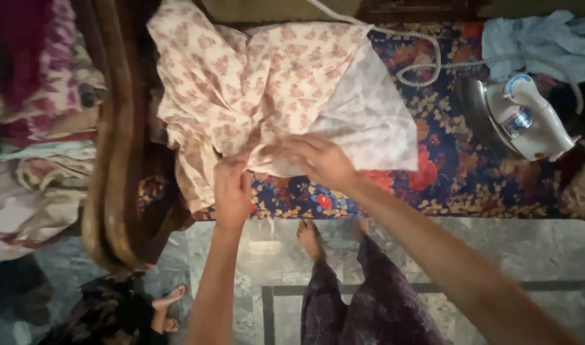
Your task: The person is ironing a patterned cloth and a decorative white lace strip.
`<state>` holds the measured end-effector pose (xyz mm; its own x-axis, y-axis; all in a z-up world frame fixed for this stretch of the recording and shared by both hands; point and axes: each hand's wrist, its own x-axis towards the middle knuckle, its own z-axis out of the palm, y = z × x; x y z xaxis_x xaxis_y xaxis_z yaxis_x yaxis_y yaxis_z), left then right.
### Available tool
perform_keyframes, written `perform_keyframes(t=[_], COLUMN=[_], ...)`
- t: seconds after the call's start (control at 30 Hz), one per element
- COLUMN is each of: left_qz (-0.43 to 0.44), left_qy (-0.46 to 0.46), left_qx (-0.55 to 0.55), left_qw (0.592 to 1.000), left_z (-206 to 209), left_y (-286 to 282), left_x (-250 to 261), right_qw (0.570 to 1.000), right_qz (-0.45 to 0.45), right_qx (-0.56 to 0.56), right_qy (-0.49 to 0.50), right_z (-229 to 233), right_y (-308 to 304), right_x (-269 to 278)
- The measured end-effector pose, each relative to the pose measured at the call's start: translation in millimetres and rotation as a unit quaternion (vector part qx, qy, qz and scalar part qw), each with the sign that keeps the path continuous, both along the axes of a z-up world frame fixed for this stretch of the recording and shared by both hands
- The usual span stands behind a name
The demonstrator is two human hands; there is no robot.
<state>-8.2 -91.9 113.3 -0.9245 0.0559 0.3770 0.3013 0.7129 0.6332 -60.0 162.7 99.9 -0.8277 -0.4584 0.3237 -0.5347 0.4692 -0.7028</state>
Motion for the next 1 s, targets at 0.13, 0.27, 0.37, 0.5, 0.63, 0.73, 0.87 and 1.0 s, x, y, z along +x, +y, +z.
perform_keyframes(t=[0.13, 0.27, 0.37, 0.5, 0.63, 0.73, 0.87, 1.0], left_qz=[-0.055, 0.005, 0.030, 0.011, -0.053, -0.134, -0.195, -0.220], left_qy=[0.041, 0.018, -0.061, -0.031, -0.029, 0.033, 0.016, 0.079], left_qx=[0.063, 0.103, 0.126, 0.070, 0.049, 0.014, -0.040, -0.082], left_qw=[0.996, 0.994, 0.990, 0.997, 0.997, 0.990, 0.980, 0.969], left_z=[36.9, 83.3, 60.0, 60.9, 97.1, 141.9, 199.6, 249.4], left_y=[-4.3, -0.5, 6.2, 17.9, 18.5, 20.0, 23.5, 28.3], left_x=[-23.0, -50.7, -60.4, -73.4, -85.9, -101.4, -128.9, -149.1], right_qw=[0.997, 0.993, 0.980, 0.979, 0.981, 0.985, 0.987, 0.985], right_qz=[-0.008, -0.082, -0.168, -0.187, -0.161, -0.148, -0.130, -0.167], right_qx=[-0.064, -0.080, -0.099, -0.061, 0.027, 0.052, 0.085, 0.043], right_qy=[-0.049, -0.021, -0.034, 0.052, 0.104, 0.074, 0.033, 0.019], right_z=[40.5, 72.8, 80.2, 107.7, 130.4, 106.8, 97.2, 143.3], right_y=[-32.8, -32.7, -16.6, 6.5, 29.6, 38.3, 31.2, 18.6], right_x=[-27.8, -40.7, -49.3, -56.8, -50.4, -37.3, -24.0, -15.1])
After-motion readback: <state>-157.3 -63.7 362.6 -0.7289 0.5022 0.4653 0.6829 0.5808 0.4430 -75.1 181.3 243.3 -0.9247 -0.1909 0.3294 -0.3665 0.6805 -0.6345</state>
